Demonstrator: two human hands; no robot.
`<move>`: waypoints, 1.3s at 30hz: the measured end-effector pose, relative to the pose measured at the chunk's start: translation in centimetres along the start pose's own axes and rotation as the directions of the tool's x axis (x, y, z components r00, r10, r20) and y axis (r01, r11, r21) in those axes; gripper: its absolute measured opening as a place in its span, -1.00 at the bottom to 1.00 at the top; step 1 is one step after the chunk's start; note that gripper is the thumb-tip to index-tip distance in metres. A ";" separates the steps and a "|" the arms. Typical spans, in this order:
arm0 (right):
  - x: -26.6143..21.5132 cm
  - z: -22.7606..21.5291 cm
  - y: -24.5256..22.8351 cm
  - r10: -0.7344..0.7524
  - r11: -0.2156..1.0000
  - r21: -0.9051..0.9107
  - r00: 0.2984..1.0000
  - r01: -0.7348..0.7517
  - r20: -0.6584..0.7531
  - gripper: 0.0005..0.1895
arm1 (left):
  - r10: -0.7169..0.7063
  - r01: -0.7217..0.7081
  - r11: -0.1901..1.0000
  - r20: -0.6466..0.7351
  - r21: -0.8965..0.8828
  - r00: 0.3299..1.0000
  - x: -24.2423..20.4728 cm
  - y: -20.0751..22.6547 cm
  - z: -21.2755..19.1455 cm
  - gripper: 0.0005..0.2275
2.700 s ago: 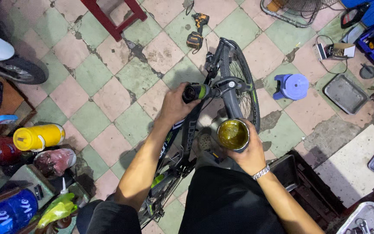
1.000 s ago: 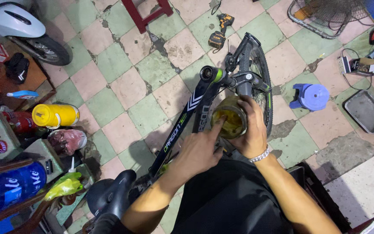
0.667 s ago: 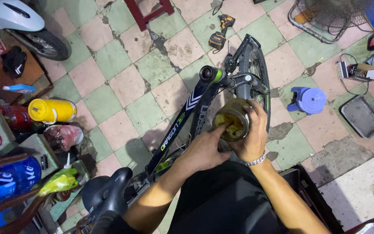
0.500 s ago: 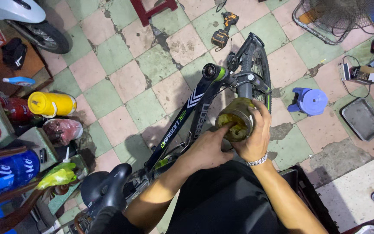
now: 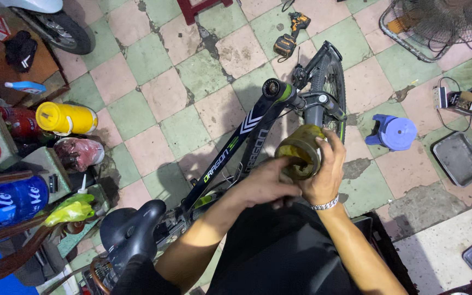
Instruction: The person cleans grease and dirt from bicycle fork components using a cloth, applies new grease from a container, and reassembles the fork bearings and steering tube into the frame.
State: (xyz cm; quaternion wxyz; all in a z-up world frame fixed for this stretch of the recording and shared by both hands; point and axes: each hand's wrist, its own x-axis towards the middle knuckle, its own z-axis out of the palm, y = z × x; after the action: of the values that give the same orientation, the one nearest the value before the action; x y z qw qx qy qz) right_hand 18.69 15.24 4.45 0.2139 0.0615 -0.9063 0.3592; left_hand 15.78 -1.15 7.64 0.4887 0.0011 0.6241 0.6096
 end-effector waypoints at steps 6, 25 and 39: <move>0.1 0.2 0.7 0.086 0.996 -0.005 0.995 -0.086 -0.041 0.00 | 0.292 -0.160 0.833 0.176 -0.530 0.940 -1.1 -0.1 -3.8 -0.40; -0.9 -0.1 1.6 0.194 0.981 0.016 0.981 -0.194 0.003 -0.01 | 0.500 -0.092 0.707 -0.403 0.702 0.767 8.8 -4.4 -9.9 -0.24; -0.8 0.2 1.5 0.173 0.985 0.013 0.985 -0.173 0.011 -0.03 | 0.500 -0.103 0.739 -0.438 0.666 0.747 10.5 -3.3 -10.1 -0.29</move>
State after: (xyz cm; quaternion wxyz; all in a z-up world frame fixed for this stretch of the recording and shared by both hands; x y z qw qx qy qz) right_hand 18.97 16.19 2.98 0.1771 -0.0143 -0.9068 0.3824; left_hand 6.06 -3.42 -3.47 0.1301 0.0736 0.8944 0.4215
